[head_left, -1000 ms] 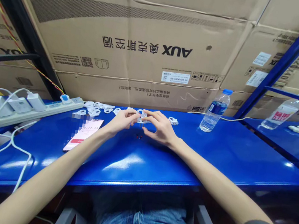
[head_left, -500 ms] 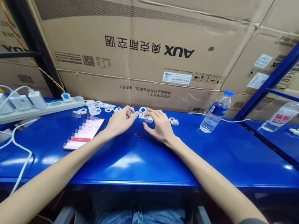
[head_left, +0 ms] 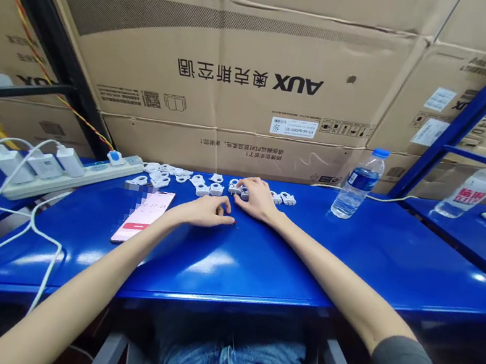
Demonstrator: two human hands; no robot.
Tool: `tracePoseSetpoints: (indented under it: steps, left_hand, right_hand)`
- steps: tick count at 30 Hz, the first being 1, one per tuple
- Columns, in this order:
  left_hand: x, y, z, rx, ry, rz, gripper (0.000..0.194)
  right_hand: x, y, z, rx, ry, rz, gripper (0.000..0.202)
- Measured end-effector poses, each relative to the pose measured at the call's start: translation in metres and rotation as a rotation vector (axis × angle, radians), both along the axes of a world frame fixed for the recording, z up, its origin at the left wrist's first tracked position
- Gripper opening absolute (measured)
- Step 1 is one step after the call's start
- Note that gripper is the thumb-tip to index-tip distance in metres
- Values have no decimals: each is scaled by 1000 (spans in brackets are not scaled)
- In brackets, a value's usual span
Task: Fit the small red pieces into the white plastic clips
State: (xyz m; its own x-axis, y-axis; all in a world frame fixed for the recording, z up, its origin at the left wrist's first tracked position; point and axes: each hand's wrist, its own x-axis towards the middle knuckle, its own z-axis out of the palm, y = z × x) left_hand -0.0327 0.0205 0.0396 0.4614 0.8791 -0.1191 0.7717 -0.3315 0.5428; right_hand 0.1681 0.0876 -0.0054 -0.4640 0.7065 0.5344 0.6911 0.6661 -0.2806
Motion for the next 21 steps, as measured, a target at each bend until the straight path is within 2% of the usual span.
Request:
tracePoseSetpoints:
  steps: [4, 10, 21]
  left_hand:
    - [-4, 4, -5, 20, -19, -79, 37]
    - [-6, 10, -15, 43, -57, -95, 27]
    - [-3, 6, -8, 110, -67, -95, 27]
  right_hand:
    - [-4, 3, -3, 6, -50, 36, 24]
    - [-4, 2, -4, 11, -83, 39, 24]
    - [-4, 3, -5, -39, -84, 35, 24]
